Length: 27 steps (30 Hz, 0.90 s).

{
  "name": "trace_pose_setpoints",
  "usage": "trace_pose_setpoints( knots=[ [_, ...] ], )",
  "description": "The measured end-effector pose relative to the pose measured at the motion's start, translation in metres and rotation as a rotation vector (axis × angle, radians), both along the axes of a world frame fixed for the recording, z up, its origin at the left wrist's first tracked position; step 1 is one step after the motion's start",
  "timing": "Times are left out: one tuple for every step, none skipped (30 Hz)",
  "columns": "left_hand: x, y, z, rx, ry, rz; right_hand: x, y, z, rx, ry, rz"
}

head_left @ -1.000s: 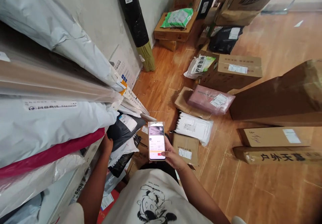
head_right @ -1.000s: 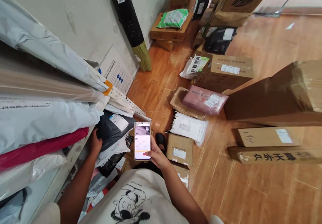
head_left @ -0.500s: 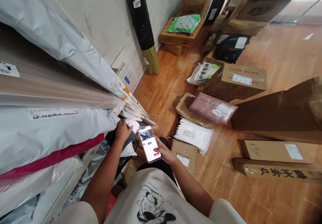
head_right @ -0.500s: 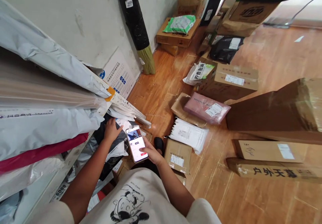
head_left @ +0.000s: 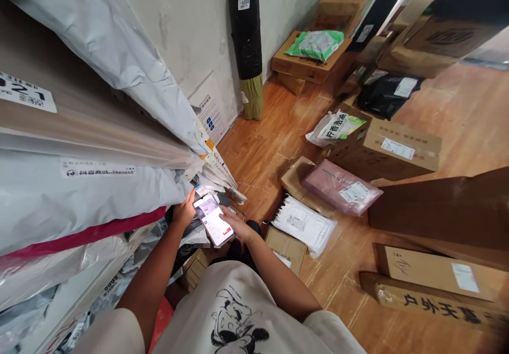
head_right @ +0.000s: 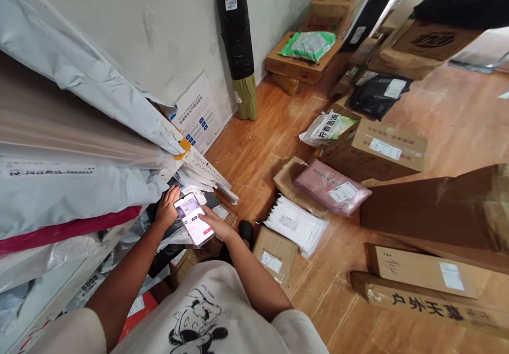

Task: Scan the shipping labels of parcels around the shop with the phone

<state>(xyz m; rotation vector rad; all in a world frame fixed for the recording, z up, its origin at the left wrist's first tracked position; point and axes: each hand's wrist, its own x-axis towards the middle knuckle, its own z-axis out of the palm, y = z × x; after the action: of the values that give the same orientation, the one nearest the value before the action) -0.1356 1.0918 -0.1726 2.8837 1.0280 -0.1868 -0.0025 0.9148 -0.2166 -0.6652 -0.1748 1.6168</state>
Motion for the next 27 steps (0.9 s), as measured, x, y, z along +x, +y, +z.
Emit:
trace_pose_setpoints(
  knots=[
    [0.0, 0.0, 0.0, -0.004, 0.002, -0.002, -0.001, 0.001, -0.001, -0.001, -0.001, -0.001],
    [0.0, 0.001, 0.0, -0.008, 0.003, -0.004, -0.002, 0.0, -0.001, -0.004, -0.001, -0.003],
    [0.0, 0.001, 0.001, -0.011, 0.004, -0.006, -0.002, 0.0, -0.002, -0.007, -0.001, -0.005],
    [0.0, 0.001, 0.001, -0.014, 0.006, -0.009, -0.002, -0.001, -0.002, -0.01, -0.001, -0.006],
    [0.0, 0.001, 0.002, -0.016, 0.007, -0.011, -0.002, -0.002, -0.002, -0.012, 0.0, -0.006],
    [0.0, 0.0, 0.002, -0.018, 0.008, -0.015, -0.002, -0.003, -0.002, -0.013, 0.001, -0.004],
    [0.0, 0.0, 0.002, -0.019, 0.008, -0.017, -0.001, -0.004, -0.002, -0.013, 0.001, -0.003],
    [0.0, 0.0, 0.002, -0.02, 0.007, -0.02, -0.001, -0.005, -0.001, -0.012, 0.001, -0.002],
    [0.0, 0.001, 0.002, -0.021, 0.006, -0.022, -0.001, -0.005, 0.0, -0.01, 0.0, -0.001],
    [0.0, 0.001, 0.002, -0.02, 0.003, -0.023, 0.0, -0.005, 0.001, -0.007, -0.001, 0.0],
    [0.0, 0.001, 0.002, -0.019, 0.001, -0.023, 0.0, -0.005, 0.002, -0.004, -0.002, 0.001],
    [-0.001, 0.001, 0.002, -0.019, -0.001, -0.024, 0.001, -0.005, 0.003, -0.002, -0.002, 0.001],
    [-0.001, 0.001, 0.001, -0.018, -0.003, -0.025, 0.001, -0.004, 0.004, -0.001, -0.003, 0.002],
    [-0.001, 0.001, 0.001, -0.018, -0.005, -0.026, 0.001, -0.004, 0.005, 0.001, -0.004, 0.001],
    [-0.001, 0.001, 0.0, -0.017, -0.007, -0.027, 0.002, -0.004, 0.006, 0.002, -0.005, 0.0],
    [-0.002, 0.001, -0.001, -0.016, -0.009, -0.028, 0.002, -0.003, 0.006, 0.003, -0.006, -0.002],
    [-0.002, 0.001, -0.001, -0.013, -0.011, -0.029, 0.003, -0.003, 0.007, 0.006, -0.006, -0.003],
    [-0.002, 0.001, -0.002, -0.011, -0.014, -0.029, 0.003, -0.003, 0.008, 0.008, -0.007, -0.004],
    [-0.002, 0.001, -0.003, -0.009, -0.017, -0.029, 0.004, -0.003, 0.009, 0.01, -0.008, -0.006],
    [-0.002, 0.001, -0.003, -0.006, -0.019, -0.029, 0.005, -0.003, 0.009, 0.012, -0.008, -0.007],
    [-0.002, 0.001, -0.004, -0.004, -0.021, -0.028, 0.005, -0.003, 0.01, 0.013, -0.007, -0.008],
    [-0.002, 0.001, -0.004, -0.002, -0.022, -0.028, 0.006, -0.003, 0.011, 0.014, -0.006, -0.01],
    [-0.002, 0.001, -0.005, -0.001, -0.022, -0.029, 0.006, -0.003, 0.011, 0.014, -0.005, -0.011],
    [-0.002, 0.002, -0.005, -0.001, -0.022, -0.03, 0.006, -0.003, 0.012, 0.014, -0.003, -0.012],
    [-0.002, 0.002, -0.006, -0.002, -0.022, -0.032, 0.006, -0.003, 0.012, 0.013, 0.0, -0.012],
    [-0.002, 0.003, -0.006, -0.004, -0.022, -0.035, 0.006, -0.003, 0.011, 0.013, 0.002, -0.012],
    [-0.003, 0.003, -0.007, -0.007, -0.024, -0.037, 0.006, -0.003, 0.011, 0.013, 0.005, -0.011]
  ],
)
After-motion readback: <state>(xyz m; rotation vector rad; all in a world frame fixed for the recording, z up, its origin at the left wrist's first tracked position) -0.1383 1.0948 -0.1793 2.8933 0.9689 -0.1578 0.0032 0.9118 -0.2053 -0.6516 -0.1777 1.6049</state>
